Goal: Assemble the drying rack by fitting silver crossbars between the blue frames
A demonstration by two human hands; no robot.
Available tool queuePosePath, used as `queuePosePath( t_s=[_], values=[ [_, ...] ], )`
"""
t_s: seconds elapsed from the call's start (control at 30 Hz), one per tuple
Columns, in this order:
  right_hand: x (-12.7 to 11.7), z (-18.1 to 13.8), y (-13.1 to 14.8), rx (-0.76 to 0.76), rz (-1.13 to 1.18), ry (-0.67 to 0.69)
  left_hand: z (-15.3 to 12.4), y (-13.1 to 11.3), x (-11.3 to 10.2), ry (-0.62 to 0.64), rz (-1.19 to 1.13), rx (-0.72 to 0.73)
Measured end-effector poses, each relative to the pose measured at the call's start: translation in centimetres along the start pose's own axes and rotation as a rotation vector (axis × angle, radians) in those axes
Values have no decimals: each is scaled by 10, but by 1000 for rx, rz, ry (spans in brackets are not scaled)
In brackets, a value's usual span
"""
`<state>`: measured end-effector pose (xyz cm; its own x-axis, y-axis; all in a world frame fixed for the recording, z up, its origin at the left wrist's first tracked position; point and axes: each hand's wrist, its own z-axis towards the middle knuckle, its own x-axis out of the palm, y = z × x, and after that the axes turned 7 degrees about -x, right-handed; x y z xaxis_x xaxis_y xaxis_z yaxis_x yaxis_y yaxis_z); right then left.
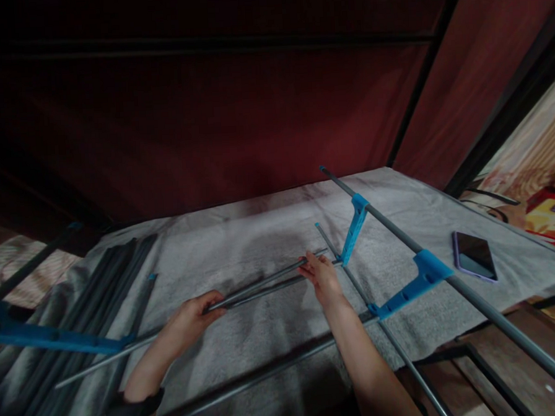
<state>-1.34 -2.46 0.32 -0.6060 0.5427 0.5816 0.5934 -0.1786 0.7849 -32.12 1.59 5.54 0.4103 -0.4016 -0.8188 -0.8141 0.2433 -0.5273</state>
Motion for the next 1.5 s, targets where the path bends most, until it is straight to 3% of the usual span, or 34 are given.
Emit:
queuePosePath(
  t_s=[0.23, 0.37, 0.67, 0.9, 1.17, 1.33, 1.5],
  values=[
    [-6, 1, -2, 44, 26, -34, -3, -8, 2, -95, 166, -30],
    [-9, -1, -2, 55, 41, -63, -9, -16, 1, -85, 227, -27],
    [-21, -6, 15, -6, 23, -226, -19, -29, 0, -145, 343, -16],
    [-26, -4, 27, 112, -35, -281, -32, -26, 12, -248, 374, -4],
    [-28, -6, 13, 110, -129, -171, -48, -16, 15, -332, 386, -99],
    [-29, -14, 11, 207, -59, -287, -51, -11, 25, -342, 344, -144],
    [-29, -23, 17, 232, 47, -415, -43, -17, 38, -387, 319, -98]
  ],
)
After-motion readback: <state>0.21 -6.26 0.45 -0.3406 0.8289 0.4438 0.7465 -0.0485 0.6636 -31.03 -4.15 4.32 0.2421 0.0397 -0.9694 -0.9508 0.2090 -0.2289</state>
